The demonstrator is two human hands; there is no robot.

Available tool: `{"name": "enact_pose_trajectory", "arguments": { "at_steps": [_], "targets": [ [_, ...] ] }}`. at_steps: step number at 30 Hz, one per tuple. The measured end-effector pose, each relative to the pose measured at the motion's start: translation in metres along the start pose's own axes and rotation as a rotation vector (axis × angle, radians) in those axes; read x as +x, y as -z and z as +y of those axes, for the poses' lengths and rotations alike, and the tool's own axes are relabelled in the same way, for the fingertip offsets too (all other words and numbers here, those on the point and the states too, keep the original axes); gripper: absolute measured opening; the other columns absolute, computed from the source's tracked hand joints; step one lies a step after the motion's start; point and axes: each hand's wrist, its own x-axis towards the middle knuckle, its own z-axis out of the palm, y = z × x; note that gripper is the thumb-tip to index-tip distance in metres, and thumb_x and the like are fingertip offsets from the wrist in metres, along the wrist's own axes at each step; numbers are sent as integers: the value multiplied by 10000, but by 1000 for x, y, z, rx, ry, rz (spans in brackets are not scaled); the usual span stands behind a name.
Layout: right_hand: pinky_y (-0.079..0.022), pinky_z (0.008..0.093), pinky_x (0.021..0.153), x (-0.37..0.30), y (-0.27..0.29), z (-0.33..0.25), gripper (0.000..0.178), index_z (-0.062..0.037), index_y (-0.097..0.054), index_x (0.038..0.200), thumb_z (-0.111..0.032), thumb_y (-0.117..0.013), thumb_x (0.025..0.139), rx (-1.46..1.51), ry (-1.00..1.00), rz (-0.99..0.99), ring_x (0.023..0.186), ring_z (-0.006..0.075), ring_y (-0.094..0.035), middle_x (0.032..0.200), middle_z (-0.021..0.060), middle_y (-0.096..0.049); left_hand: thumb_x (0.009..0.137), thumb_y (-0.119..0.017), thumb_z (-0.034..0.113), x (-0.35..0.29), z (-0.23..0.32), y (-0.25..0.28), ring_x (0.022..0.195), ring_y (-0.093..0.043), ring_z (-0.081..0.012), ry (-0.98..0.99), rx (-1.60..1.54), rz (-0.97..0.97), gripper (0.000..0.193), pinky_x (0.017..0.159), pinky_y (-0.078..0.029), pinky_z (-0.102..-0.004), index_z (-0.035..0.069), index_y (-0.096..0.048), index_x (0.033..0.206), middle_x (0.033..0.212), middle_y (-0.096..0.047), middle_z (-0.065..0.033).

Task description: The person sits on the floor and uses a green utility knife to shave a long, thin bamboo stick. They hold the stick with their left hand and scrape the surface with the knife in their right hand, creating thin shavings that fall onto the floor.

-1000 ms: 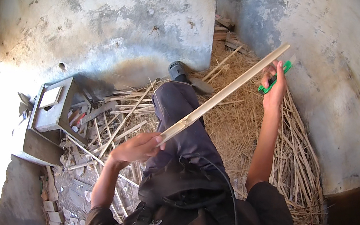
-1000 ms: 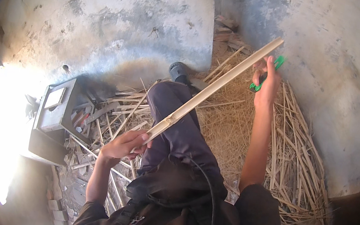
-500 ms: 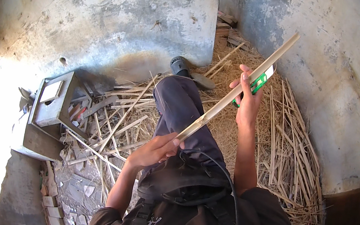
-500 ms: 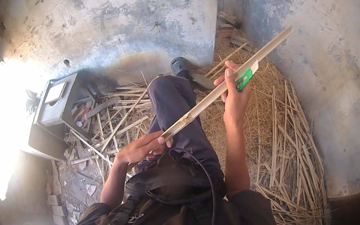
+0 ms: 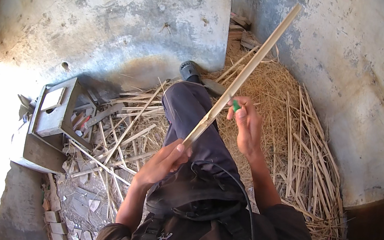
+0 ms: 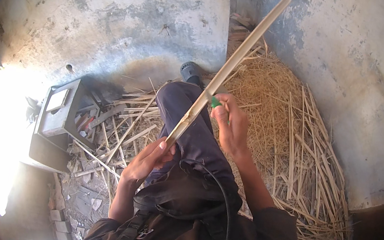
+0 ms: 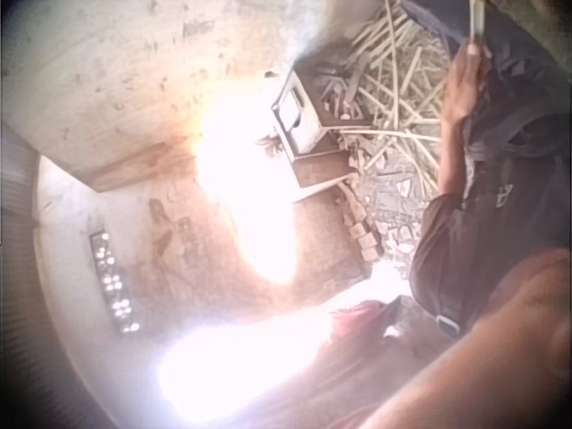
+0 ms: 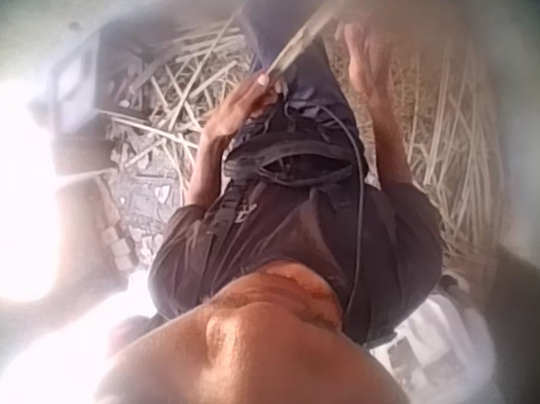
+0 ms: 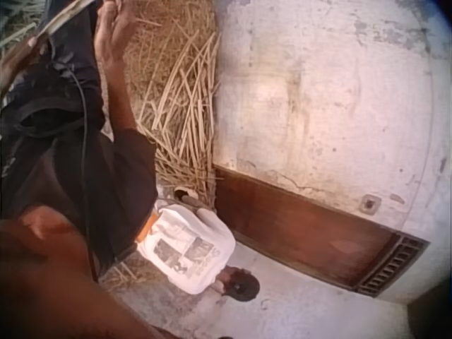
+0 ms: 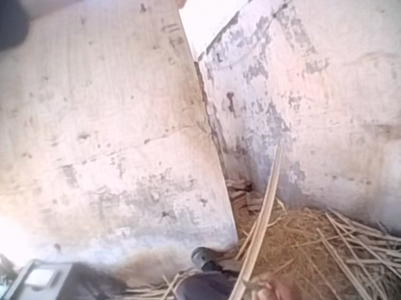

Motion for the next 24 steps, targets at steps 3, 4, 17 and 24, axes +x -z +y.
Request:
{"name": "enact_pose_trajectory", "arguments": {
  "at_steps": [3,4,17,24],
  "targets": [
    [-527,345,650,-8,-8,-15,307,-23,-676,1151,-319,-640,1077,-128,40,-30,738,205,-721,836,104,-721,1168,-376,511,-5,0,-1,757,-408,-68,-33,21,14,491,671,-363,-240,72,-594,1140,852,-478,33],
    [-529,350,645,-9,-9,-18,305,-25,-685,1136,-321,-654,1070,-179,81,-46,734,228,-731,843,112,-727,1169,-377,507,-8,3,-2,762,-417,-70,-29,26,15,489,675,-370,-242,69,-592,1146,859,-490,28],
    [-566,363,623,-11,-16,-33,312,-57,-761,1076,-344,-796,959,-349,265,-14,751,270,-765,910,88,-780,1190,-334,462,-23,17,-11,718,-386,-55,-73,106,175,549,639,-331,-254,18,-654,1143,784,-455,47],
    [-556,356,601,-9,-12,-36,309,-77,-770,1070,-363,-794,956,-424,300,-26,711,254,-756,893,63,-785,1199,-320,396,-27,17,-19,670,-403,-124,-183,311,308,532,630,-357,-322,-3,-637,1046,738,-453,-3]
  ]
}}
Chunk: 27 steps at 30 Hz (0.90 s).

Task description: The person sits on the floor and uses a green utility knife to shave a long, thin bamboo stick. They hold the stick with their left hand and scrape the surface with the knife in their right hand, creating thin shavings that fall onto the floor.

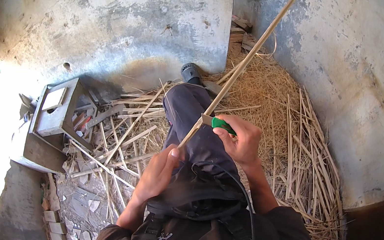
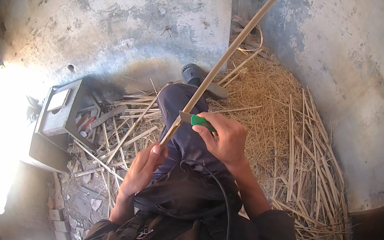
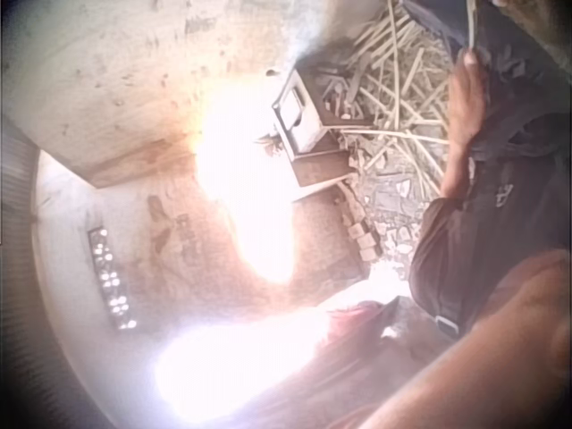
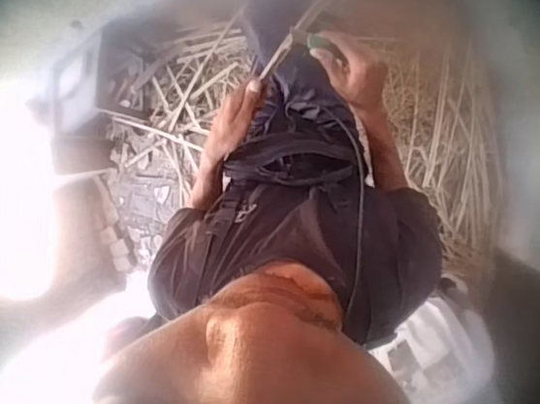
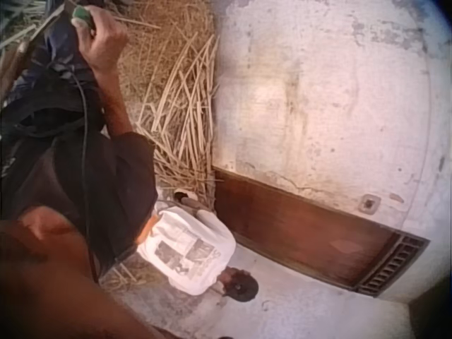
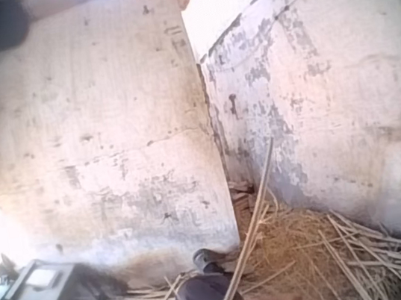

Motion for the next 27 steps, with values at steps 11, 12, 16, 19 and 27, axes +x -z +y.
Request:
{"name": "enact_pose_trajectory", "arguments": {
  "at_steps": [11,12,16,19,27],
  "targets": [
    [-532,358,567,-1,-2,0,315,-99,-772,1049,-399,-785,955,-72,55,45,649,244,-723,860,41,-768,1195,-343,300,-7,3,-3,667,-555,-329,-102,208,107,458,669,-440,-446,-26,-596,998,748,-551,-165],
    [-532,358,566,-1,-2,0,313,-101,-773,1048,-399,-785,955,-80,58,43,649,245,-723,859,41,-768,1195,-343,298,-7,4,-3,666,-555,-331,-103,216,107,457,668,-440,-447,-27,-594,996,749,-552,-166],
    [-527,358,564,3,-1,2,311,-103,-774,1049,-399,-786,955,-85,61,77,644,249,-721,851,40,-764,1195,-341,292,-8,1,-1,667,-559,-342,-116,259,109,452,667,-443,-452,-30,-587,992,751,-554,-175],
    [-525,359,561,3,1,10,316,-93,-774,1048,-397,-782,960,-87,24,129,643,248,-724,844,46,-762,1194,-340,288,-11,0,-2,672,-565,-357,-103,280,101,447,670,-444,-459,-30,-581,992,756,-558,-183],
    [-539,359,566,4,13,25,340,-67,-775,1059,-400,-748,994,-159,-77,138,662,258,-739,865,77,-775,1192,-350,291,-19,-2,-2,695,-580,-404,-64,311,71,441,680,-445,-479,-29,-576,991,774,-576,-205]
  ]
}}
